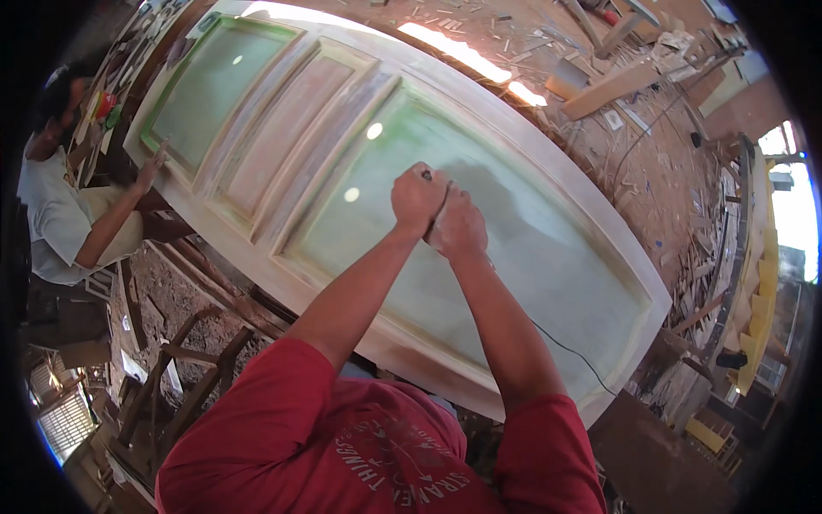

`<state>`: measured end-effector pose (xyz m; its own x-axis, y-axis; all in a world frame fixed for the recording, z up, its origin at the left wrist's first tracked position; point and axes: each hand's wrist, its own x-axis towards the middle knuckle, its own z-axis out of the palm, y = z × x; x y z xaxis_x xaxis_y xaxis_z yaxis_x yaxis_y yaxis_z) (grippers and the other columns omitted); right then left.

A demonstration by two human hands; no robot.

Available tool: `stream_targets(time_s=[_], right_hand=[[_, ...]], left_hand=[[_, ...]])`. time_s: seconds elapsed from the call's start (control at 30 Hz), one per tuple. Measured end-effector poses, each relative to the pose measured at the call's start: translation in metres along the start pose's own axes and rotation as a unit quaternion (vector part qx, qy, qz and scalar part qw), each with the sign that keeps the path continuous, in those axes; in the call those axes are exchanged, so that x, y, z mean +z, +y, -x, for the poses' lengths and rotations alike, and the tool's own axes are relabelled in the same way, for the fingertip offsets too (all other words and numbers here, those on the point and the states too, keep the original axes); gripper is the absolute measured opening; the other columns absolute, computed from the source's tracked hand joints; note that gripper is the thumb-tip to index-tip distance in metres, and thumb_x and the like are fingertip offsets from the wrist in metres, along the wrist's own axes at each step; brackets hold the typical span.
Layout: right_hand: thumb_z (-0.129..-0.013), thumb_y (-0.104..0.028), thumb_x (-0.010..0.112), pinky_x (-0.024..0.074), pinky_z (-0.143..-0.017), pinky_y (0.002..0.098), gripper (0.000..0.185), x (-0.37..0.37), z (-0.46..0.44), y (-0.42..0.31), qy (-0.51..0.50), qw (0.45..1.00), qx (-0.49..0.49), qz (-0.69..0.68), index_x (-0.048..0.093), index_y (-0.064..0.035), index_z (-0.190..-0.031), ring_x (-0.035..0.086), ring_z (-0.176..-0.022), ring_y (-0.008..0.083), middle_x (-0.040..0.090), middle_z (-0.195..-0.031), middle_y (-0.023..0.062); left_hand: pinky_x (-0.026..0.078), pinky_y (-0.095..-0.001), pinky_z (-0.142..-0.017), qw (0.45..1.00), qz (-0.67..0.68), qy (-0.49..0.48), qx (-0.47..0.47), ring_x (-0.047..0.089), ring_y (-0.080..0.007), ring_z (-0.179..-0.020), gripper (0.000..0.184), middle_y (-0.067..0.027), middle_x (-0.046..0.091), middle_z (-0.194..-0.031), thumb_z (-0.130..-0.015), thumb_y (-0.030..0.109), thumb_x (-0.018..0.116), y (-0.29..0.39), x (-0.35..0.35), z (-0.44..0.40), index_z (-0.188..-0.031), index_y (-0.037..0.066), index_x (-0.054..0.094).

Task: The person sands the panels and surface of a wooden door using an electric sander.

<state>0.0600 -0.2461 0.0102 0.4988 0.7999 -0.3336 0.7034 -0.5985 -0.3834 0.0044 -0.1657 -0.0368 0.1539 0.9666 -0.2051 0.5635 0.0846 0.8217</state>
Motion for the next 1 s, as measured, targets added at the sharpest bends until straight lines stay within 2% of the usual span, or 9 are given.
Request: stream_targets(time_s=[0.2,0.3,0.4,0.53,0.7,0.9,1.0], right_hand=[[-0.086,-0.022,0.080,0.0582,-0.101,0.0555,0.062,0.022,-0.038,-0.083,-0.019,0.998,-0.058,-0.005,0.053,-0.0025,-0.138,0.071,-0.117,0.0485,0.067,-0.126,0.0283],[-0.086,-0.015,0.076,0.0585,-0.099,0.0566,0.057,0.033,-0.047,-0.102,-0.029,0.996,-0.082,-0.007,0.054,-0.0023,-0.137,0.071,-0.115,0.0501,0.067,-0.123,0.0288],[-0.087,-0.012,0.074,0.0587,-0.098,0.0569,0.054,0.040,-0.045,-0.109,-0.043,0.994,-0.104,-0.002,0.055,-0.0019,-0.136,0.071,-0.113,0.0510,0.066,-0.122,0.0296],[-0.087,-0.012,0.074,0.0587,-0.098,0.0566,0.054,0.040,-0.028,-0.094,-0.058,0.993,-0.103,-0.005,0.055,-0.0018,-0.137,0.071,-0.112,0.0504,0.066,-0.122,0.0299],[-0.086,-0.018,0.079,0.0583,-0.098,0.0567,0.061,0.019,0.005,-0.053,-0.031,0.998,-0.062,0.005,0.053,-0.0031,-0.139,0.072,-0.113,0.0489,0.067,-0.123,0.0289],[-0.086,-0.025,0.084,0.0585,-0.098,0.0561,0.068,0.007,0.029,0.013,-0.006,1.000,0.002,-0.021,0.050,-0.0039,-0.140,0.071,-0.113,0.0484,0.066,-0.125,0.0288],[-0.085,-0.024,0.084,0.0587,-0.097,0.0561,0.067,0.007,0.049,0.016,0.000,1.000,0.001,-0.024,0.050,-0.0029,-0.139,0.071,-0.113,0.0488,0.065,-0.125,0.0292]], left_hand=[[0.056,-0.0537,-0.076,0.999,-0.001,0.047,-0.028,0.072,-0.0475,-0.075,0.035,-0.0274,0.072,-0.080,-0.089,0.035,0.068,-0.028,-0.071,-0.063,-0.086,0.000,0.075],[0.057,-0.0533,-0.076,0.997,-0.014,0.072,-0.029,0.071,-0.0489,-0.078,0.033,-0.0281,0.072,-0.082,-0.088,0.032,0.069,-0.041,-0.090,-0.080,-0.086,0.001,0.076],[0.056,-0.0534,-0.077,0.994,-0.034,0.098,-0.026,0.072,-0.0490,-0.077,0.037,-0.0303,0.072,-0.082,-0.090,0.033,0.066,-0.050,-0.100,-0.079,-0.087,-0.002,0.076],[0.057,-0.0525,-0.077,0.995,0.004,0.091,-0.041,0.073,-0.0485,-0.078,0.035,-0.0300,0.073,-0.084,-0.090,0.032,0.067,-0.051,-0.097,-0.053,-0.091,-0.001,0.078],[0.058,-0.0510,-0.078,0.997,-0.003,0.067,-0.028,0.074,-0.0460,-0.080,0.032,-0.0257,0.076,-0.088,-0.089,0.032,0.068,-0.039,-0.053,-0.015,-0.094,0.003,0.080],[0.059,-0.0508,-0.077,0.999,-0.005,-0.022,-0.027,0.073,-0.0460,-0.079,0.030,-0.0225,0.075,-0.083,-0.089,0.033,0.069,0.000,-0.002,0.029,-0.088,0.005,0.077],[0.058,-0.0510,-0.076,1.000,-0.006,-0.011,-0.001,0.072,-0.0459,-0.077,0.031,-0.0233,0.074,-0.081,-0.090,0.033,0.068,-0.008,-0.005,0.047,-0.084,0.003,0.074]])
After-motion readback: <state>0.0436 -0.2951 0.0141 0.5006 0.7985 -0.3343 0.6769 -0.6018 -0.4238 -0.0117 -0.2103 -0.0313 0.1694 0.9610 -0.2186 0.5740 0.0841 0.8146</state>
